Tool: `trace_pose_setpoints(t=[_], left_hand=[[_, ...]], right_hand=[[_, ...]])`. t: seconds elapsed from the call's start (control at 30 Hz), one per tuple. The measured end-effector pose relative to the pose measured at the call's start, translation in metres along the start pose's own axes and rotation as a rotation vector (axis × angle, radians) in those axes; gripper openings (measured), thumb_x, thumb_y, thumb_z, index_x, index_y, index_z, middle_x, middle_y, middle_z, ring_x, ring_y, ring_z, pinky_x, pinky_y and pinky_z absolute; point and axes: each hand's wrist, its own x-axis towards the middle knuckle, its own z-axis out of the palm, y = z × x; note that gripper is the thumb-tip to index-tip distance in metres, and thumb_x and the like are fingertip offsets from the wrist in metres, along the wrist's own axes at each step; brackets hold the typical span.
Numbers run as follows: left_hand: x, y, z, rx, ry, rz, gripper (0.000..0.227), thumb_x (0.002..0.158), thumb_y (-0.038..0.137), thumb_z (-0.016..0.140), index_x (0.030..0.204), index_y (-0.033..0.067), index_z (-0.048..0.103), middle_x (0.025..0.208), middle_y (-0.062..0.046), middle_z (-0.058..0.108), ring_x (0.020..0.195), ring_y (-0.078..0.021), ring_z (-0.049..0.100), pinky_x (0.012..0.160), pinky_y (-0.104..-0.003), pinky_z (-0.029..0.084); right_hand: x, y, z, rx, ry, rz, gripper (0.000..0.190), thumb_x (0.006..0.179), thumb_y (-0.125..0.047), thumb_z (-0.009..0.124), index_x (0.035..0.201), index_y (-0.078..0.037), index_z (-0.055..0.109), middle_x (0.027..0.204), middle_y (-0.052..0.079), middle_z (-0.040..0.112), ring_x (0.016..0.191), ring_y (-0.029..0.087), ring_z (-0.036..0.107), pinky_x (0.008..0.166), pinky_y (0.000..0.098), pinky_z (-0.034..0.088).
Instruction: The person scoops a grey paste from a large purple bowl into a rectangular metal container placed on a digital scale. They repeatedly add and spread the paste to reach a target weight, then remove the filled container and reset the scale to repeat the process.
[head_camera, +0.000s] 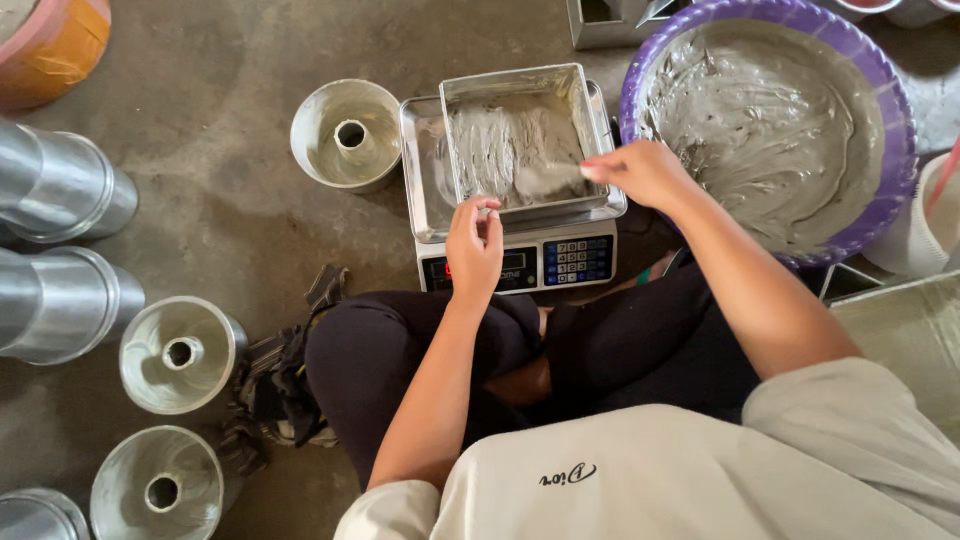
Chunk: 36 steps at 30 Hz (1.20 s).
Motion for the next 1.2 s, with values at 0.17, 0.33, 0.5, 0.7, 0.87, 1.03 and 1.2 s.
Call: trace_pose_setpoints(t=[0.17,0.33,0.5,0.7,0.87,1.03,1.2], left_hand=[[-0.002,0.002,0.003,0.016,-0.015,0.028,0.012,0.098,0.002,0.063,0.109,0.0048,0.065,0.107,-0.005,0.068,0.077,-0.0134,0.065,0.066,-0.026,0.053],[-0.002,0.001,0.001,0.036,-0.018,0.004,0.010,0.098,0.003,0.063,0.108,0.0047,0.065,0.107,-0.005,0.068,0.077,-0.0139,0.066,0.064,-0.027,0.054],[-0.001,0.000,-0.002,0.070,-0.005,0.024,0.011,0.098,0.003,0.064,0.109,0.0046,0.066,0.108,-0.006,0.069,0.076,-0.0146,0.067,0.065,-0.027,0.055],[-0.002,-0.002,0.002,0.003,-0.023,0.044,0.013,0.098,0.002,0.063,0.110,0.0051,0.064,0.108,-0.006,0.069,0.079,-0.0144,0.068,0.067,-0.027,0.054],[-0.001,-0.001,0.002,0.008,-0.017,0.024,0.012,0.098,0.002,0.064,0.109,0.0046,0.065,0.107,-0.006,0.068,0.076,-0.0149,0.066,0.064,-0.027,0.053],[0.000,0.000,-0.004,0.037,-0.003,0.033,0.010,0.098,0.003,0.064,0.108,0.0046,0.065,0.107,-0.006,0.068,0.076,-0.0149,0.066,0.063,-0.027,0.053],[0.000,0.001,-0.007,0.088,-0.010,0.021,0.009,0.098,0.004,0.065,0.107,0.0046,0.066,0.103,-0.007,0.067,0.073,-0.0148,0.064,0.062,-0.028,0.051]], right_hand=[[0.003,0.016,-0.001,-0.300,0.291,-0.345,0.027,0.092,-0.035,0.075,0.118,-0.035,0.080,0.081,0.008,0.070,0.085,0.026,0.068,0.085,0.0489,0.046],[0.061,0.001,0.022,-0.156,0.485,-0.204,0.028,0.092,-0.033,0.075,0.120,-0.032,0.079,0.087,0.007,0.069,0.081,0.028,0.066,0.074,0.0436,0.048],[0.056,0.003,0.018,-0.042,0.300,0.081,0.026,0.096,-0.044,0.071,0.119,-0.034,0.078,0.086,0.010,0.072,0.078,0.030,0.066,0.070,0.0445,0.050],[-0.006,0.027,-0.003,-0.144,0.104,-0.176,0.027,0.092,-0.046,0.074,0.116,-0.035,0.080,0.083,0.009,0.071,0.079,0.027,0.066,0.077,0.0448,0.050],[0.003,0.019,-0.001,-0.276,0.411,-0.317,0.025,0.093,-0.034,0.073,0.118,-0.033,0.079,0.087,0.003,0.073,0.088,0.024,0.068,0.083,0.0464,0.049],[0.030,-0.009,0.025,-0.192,0.479,-0.056,0.025,0.095,-0.032,0.072,0.118,-0.028,0.080,0.093,0.014,0.072,0.085,0.035,0.068,0.073,0.0471,0.051],[0.044,-0.017,0.037,-0.132,0.524,0.048,0.022,0.098,-0.031,0.068,0.115,-0.024,0.080,0.095,0.016,0.075,0.086,0.038,0.070,0.075,0.0480,0.053]])
